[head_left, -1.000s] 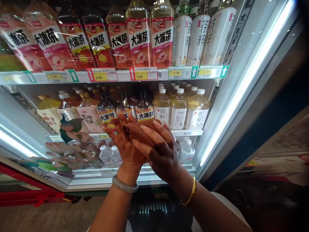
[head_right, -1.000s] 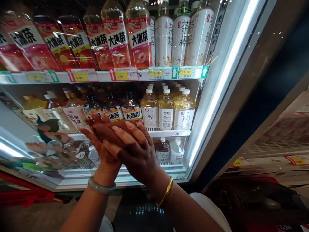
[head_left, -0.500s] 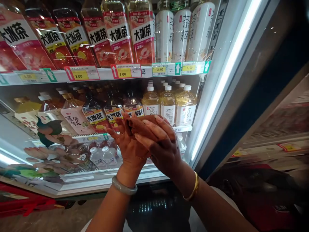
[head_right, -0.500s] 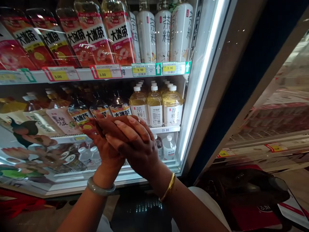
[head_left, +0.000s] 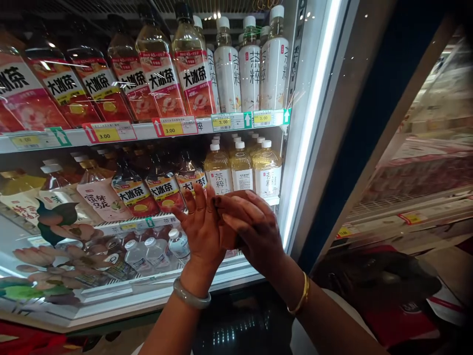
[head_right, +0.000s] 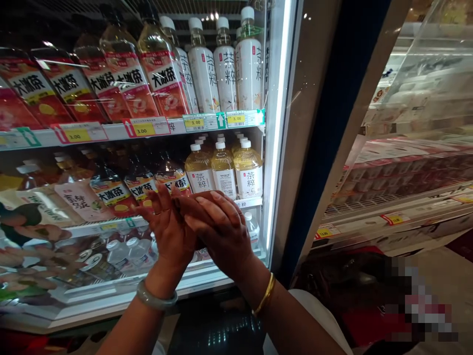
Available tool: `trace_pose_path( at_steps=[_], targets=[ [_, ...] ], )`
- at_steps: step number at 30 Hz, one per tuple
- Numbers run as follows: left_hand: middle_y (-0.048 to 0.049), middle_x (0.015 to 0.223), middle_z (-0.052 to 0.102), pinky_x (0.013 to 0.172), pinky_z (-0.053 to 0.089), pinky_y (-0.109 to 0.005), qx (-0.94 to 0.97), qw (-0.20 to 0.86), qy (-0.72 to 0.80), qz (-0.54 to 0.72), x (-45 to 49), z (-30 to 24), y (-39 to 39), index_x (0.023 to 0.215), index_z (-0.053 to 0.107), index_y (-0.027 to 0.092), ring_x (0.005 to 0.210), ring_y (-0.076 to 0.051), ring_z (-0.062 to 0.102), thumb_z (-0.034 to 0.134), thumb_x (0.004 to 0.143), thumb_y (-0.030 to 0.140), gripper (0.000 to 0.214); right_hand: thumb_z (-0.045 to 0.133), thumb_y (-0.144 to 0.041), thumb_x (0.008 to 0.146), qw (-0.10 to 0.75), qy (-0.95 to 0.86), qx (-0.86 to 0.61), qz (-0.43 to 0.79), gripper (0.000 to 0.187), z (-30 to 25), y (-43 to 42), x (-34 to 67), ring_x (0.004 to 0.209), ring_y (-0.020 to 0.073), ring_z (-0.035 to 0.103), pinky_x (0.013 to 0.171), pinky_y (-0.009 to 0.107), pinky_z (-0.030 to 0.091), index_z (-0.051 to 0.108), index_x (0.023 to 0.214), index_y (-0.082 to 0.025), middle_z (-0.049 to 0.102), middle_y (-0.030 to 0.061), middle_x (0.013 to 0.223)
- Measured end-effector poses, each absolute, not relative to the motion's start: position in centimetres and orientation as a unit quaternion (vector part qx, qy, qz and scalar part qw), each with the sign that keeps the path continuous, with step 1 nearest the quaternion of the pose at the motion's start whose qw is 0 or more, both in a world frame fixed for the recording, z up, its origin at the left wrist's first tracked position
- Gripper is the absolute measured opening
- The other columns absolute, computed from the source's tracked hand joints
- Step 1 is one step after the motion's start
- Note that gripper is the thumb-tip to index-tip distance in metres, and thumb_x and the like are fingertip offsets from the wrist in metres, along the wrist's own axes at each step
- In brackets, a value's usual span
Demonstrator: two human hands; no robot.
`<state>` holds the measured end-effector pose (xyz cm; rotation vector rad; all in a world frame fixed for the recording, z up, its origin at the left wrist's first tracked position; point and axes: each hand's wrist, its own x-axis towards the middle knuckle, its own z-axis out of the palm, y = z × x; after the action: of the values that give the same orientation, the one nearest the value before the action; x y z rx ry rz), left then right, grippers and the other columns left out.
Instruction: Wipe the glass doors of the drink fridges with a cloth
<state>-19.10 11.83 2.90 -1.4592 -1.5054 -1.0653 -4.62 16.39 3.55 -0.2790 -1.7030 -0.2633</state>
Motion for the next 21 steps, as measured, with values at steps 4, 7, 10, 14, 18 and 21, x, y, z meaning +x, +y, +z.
trace_pose_path(
  at_steps=[4,7,10,14,18,21],
  targets=[
    [-0.0032,0.175,0.006,0.128,-0.021,-0.053,-0.593,0.375,-0.573,-0.423,-18.4,3.1,11.9,0.168,0.011,0.027,0.164,-0.021,-0.001,0.042,0.106,0.024,0.069,0.072,-0.023,0.092,0.681,-0.709,-0.155,-0.095,0.037,3.7,17.4,-3.5,0.141,0.0275,0.054,0.116,0.054,0.055,0.062,0.127,-0.030,0.060,0.0053,0.138],
    [-0.0040,0.175,0.004,0.128,-0.021,-0.050,-0.593,0.391,-0.572,-0.411,-17.9,2.7,12.3,0.168,0.013,0.025,0.164,-0.019,-0.004,0.043,0.107,0.027,0.068,0.071,-0.021,0.092,0.677,-0.714,-0.154,-0.092,0.036,4.0,17.3,-3.5,0.141,0.0278,0.053,0.118,0.054,0.053,0.063,0.126,-0.029,0.060,0.0064,0.138],
    [-0.0062,0.175,0.005,0.129,-0.019,-0.048,-0.583,0.414,-0.567,-0.409,-17.7,2.5,12.9,0.168,0.012,0.021,0.164,-0.018,-0.005,0.041,0.108,0.031,0.068,0.066,-0.022,0.095,0.655,-0.735,-0.135,-0.110,0.024,3.7,17.1,-3.7,0.138,0.0247,0.055,0.119,0.049,0.052,0.066,0.118,-0.029,0.064,0.0047,0.132],
    [-0.0041,0.175,0.004,0.129,-0.020,-0.047,-0.594,0.407,-0.558,-0.412,-17.2,2.7,13.0,0.168,0.014,0.021,0.164,-0.017,-0.006,0.036,0.109,0.038,0.065,0.064,-0.021,0.096,0.660,-0.730,-0.127,-0.122,0.021,2.9,17.7,-2.9,0.133,0.0241,0.059,0.113,0.048,0.055,0.067,0.115,-0.028,0.067,0.0043,0.128],
    [-0.0028,0.175,0.002,0.129,-0.019,-0.046,-0.617,0.389,-0.547,-0.411,-16.3,2.6,13.1,0.168,0.013,0.021,0.164,-0.018,-0.006,0.038,0.108,0.030,0.065,0.071,-0.021,0.091,0.680,-0.708,-0.164,-0.101,0.030,3.3,18.1,-2.0,0.133,0.0271,0.059,0.111,0.052,0.055,0.065,0.119,-0.027,0.066,0.0061,0.131],
    [-0.0053,0.175,0.004,0.129,-0.019,-0.048,-0.618,0.396,-0.543,-0.408,-15.8,2.1,13.4,0.168,0.016,0.021,0.164,-0.020,-0.004,0.038,0.108,0.030,0.064,0.071,-0.021,0.090,0.673,-0.713,-0.173,-0.093,0.030,3.4,18.0,-2.0,0.134,0.0276,0.058,0.112,0.052,0.054,0.065,0.119,-0.027,0.064,0.0063,0.132]
  ],
)
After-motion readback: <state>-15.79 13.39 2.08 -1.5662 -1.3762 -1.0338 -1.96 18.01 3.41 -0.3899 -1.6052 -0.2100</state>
